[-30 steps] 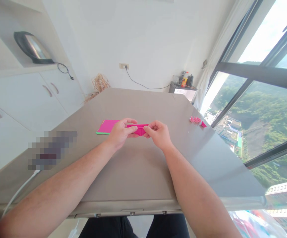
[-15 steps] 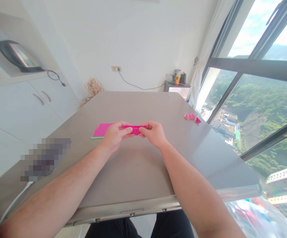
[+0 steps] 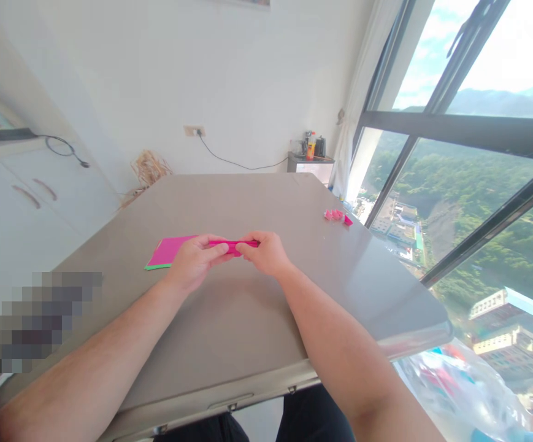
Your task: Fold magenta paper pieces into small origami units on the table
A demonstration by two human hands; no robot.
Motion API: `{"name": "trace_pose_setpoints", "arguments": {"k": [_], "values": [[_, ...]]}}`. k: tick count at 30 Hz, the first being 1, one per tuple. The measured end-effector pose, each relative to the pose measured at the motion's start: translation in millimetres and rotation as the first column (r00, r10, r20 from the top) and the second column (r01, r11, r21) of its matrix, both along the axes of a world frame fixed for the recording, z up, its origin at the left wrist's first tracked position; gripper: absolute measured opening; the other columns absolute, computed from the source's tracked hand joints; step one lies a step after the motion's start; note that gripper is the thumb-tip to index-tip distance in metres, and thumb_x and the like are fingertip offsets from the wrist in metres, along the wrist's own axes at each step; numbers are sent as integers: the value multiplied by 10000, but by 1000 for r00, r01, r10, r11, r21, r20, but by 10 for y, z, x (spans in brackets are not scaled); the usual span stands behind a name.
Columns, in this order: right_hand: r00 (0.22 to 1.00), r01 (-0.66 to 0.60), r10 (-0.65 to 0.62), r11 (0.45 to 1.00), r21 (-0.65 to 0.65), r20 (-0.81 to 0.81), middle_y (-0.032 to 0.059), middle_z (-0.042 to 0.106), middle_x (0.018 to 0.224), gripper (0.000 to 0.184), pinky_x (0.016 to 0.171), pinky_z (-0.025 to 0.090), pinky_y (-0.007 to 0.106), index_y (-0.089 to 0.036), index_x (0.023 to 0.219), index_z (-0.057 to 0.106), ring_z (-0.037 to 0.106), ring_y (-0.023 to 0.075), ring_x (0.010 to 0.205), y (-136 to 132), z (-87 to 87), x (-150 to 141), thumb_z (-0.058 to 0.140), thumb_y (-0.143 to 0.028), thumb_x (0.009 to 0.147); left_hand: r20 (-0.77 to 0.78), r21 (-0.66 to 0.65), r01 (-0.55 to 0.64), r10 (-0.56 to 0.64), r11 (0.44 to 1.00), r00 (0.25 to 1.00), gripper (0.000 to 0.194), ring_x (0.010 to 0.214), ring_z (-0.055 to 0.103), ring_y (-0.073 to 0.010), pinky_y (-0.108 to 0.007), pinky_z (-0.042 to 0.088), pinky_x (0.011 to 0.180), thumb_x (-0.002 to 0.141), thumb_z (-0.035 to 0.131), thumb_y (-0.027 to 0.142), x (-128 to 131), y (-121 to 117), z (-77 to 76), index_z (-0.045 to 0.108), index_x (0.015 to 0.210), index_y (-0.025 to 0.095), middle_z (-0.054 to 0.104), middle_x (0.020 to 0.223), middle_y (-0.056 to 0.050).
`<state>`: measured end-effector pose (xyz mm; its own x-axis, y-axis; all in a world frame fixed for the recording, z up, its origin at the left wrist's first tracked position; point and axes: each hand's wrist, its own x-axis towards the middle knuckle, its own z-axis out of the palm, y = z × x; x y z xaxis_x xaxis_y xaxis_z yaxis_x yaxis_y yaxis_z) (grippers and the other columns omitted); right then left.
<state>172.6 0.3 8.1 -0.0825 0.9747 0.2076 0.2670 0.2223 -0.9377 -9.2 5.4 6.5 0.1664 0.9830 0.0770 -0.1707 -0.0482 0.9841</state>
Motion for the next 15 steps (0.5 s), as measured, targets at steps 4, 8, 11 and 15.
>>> {"name": "trace_pose_setpoints", "arguments": {"k": [4, 8, 11, 15], "values": [[1000, 11, -11, 1000, 2, 2, -29, 629, 578, 147, 535, 411, 237, -195, 775, 718, 535, 116, 556, 7, -7, -7, 685, -336, 754, -104, 17, -65, 66, 998, 992, 324, 812, 706, -208, -361, 589, 774, 649, 843, 357, -12, 26, 1, 728, 863, 141, 754, 838, -68], [1000, 1, -1, 1000, 4, 16, -35, 630, 584, 164, 547, 416, 237, -195, 797, 709, 551, 119, 571, 24, -24, -10, 678, -353, 764, -192, 77, -101, 114, 992, 975, 300, 682, 641, -158, -277, 523, 626, 652, 825, 363, -29, 78, -24, 741, 856, 160, 736, 778, -46], [1000, -7, 7, 999, 33, 24, -38, 625, 579, 155, 561, 421, 239, -193, 793, 700, 557, 119, 576, 29, -31, -11, 665, -343, 772, -227, 116, -109, 133, 987, 965, 251, 536, 535, -107, -236, 434, 531, 673, 806, 345, -37, 100, -37, 743, 838, 166, 653, 611, 4], [1000, -11, 10, 999, 49, 21, -39, 623, 587, 151, 571, 424, 236, -198, 785, 703, 560, 118, 590, 11, -10, -16, 666, -343, 770, -175, 78, -74, 86, 994, 981, 265, 518, 549, -119, -234, 427, 501, 679, 804, 346, -28, 96, -38, 723, 847, 158, 631, 561, 3]]}}
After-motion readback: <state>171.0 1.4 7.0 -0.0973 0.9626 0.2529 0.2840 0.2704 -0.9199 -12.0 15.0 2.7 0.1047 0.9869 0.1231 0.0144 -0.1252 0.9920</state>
